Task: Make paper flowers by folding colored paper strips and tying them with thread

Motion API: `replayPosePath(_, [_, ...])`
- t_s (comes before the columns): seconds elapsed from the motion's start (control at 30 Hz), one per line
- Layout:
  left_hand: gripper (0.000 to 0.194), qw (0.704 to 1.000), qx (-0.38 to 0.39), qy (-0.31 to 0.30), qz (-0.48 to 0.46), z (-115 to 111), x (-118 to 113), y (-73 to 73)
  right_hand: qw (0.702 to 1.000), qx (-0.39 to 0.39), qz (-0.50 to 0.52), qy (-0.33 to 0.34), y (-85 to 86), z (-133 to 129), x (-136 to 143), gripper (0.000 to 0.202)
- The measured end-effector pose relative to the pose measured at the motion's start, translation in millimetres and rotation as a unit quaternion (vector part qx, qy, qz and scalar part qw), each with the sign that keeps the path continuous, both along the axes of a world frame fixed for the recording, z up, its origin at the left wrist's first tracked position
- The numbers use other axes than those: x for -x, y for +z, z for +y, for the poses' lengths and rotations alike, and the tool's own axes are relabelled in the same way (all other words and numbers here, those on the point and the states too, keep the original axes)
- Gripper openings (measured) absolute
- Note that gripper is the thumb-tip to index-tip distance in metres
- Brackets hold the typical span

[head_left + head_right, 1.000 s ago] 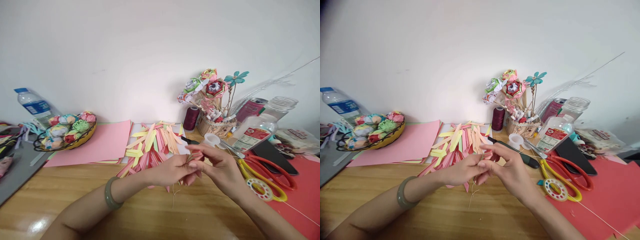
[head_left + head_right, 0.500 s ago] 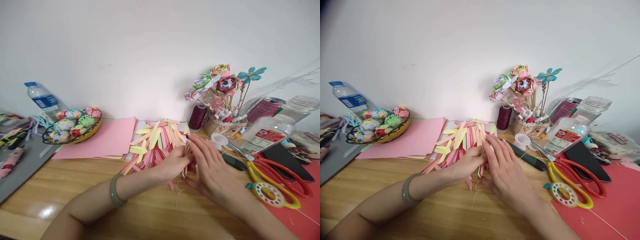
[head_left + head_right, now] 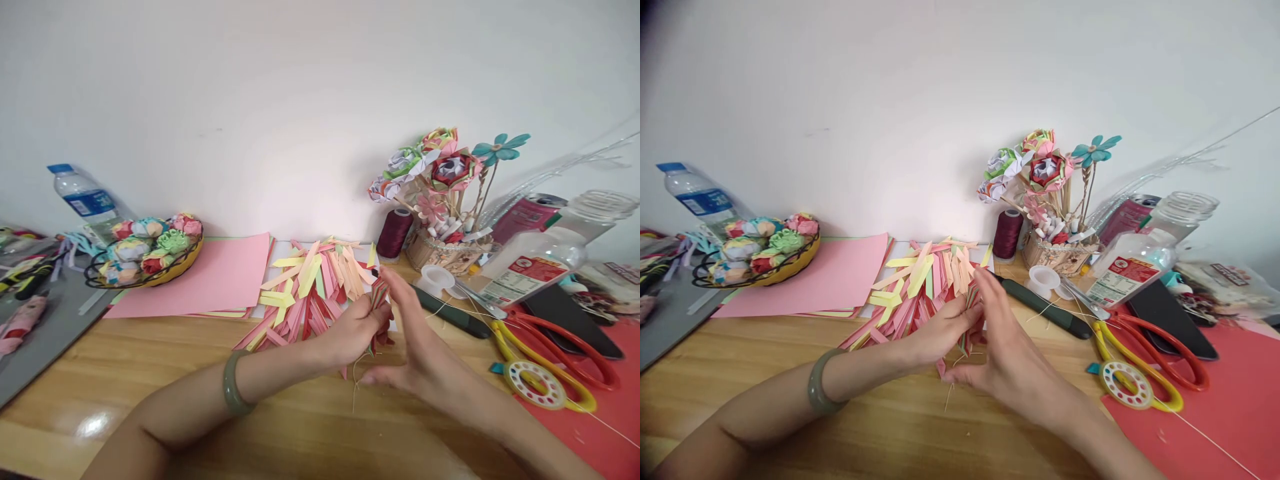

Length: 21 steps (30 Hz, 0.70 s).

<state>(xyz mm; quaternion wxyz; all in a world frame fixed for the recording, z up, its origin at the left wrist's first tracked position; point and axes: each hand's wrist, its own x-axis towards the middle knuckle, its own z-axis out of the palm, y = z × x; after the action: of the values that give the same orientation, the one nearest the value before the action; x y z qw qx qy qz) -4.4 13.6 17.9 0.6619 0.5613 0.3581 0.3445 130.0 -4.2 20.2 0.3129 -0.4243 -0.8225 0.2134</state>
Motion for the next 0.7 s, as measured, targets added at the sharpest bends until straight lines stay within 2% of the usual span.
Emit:
replayPosePath(0.1, [0.021, 0.996, -0.067, -0.018, 0.055, -5.5, 1.1, 2.9, 0.983, 0.122, 0.137, -0.006, 6.7, 2.6, -4.1, 0.073])
replayPosePath(0.2, [0.018, 0.989, -0.112, -0.045, 0.09, -9.8, 0.1, 7.9, 0.967, 0.209, 0.143, 0.033, 9.3, 4.2, -7.1, 0.046])
replayPosePath(0.23, [0.018, 0.986, -0.123, -0.059, 0.098, -10.3, -0.8, 8.9, 0.97, 0.203, 0.131, 0.038, 9.2, 4.1, -8.5, 0.04])
replayPosePath(0.33, [0.016, 0.975, -0.176, -0.078, 0.111, -9.4, -4.5, 7.4, 0.992, 0.089, 0.088, -0.003, 7.1, 1.2, -15.2, 0.023])
replayPosePath(0.4, [0.018, 0.968, -0.212, -0.074, 0.11, -9.0, -7.8, 3.0, 0.997, 0.045, 0.065, -0.025, 5.5, -2.7, -20.8, 0.016])
replayPosePath(0.53, [0.023, 0.971, -0.211, -0.076, 0.086, -13.7, -15.7, -8.6, 0.996, 0.053, 0.07, -0.026, 3.8, -12.8, -29.0, 0.016])
replayPosePath(0.63, [0.02, 0.981, -0.173, -0.046, 0.08, -19.5, -21.8, -15.3, 0.995, 0.057, 0.072, -0.037, 2.2, -18.4, -31.3, 0.014])
replayPosePath(0.7, [0.027, 0.989, -0.133, -0.028, 0.054, -22.1, -25.6, -17.4, 0.994, 0.066, 0.075, -0.038, 0.9, -20.2, -31.8, 0.013])
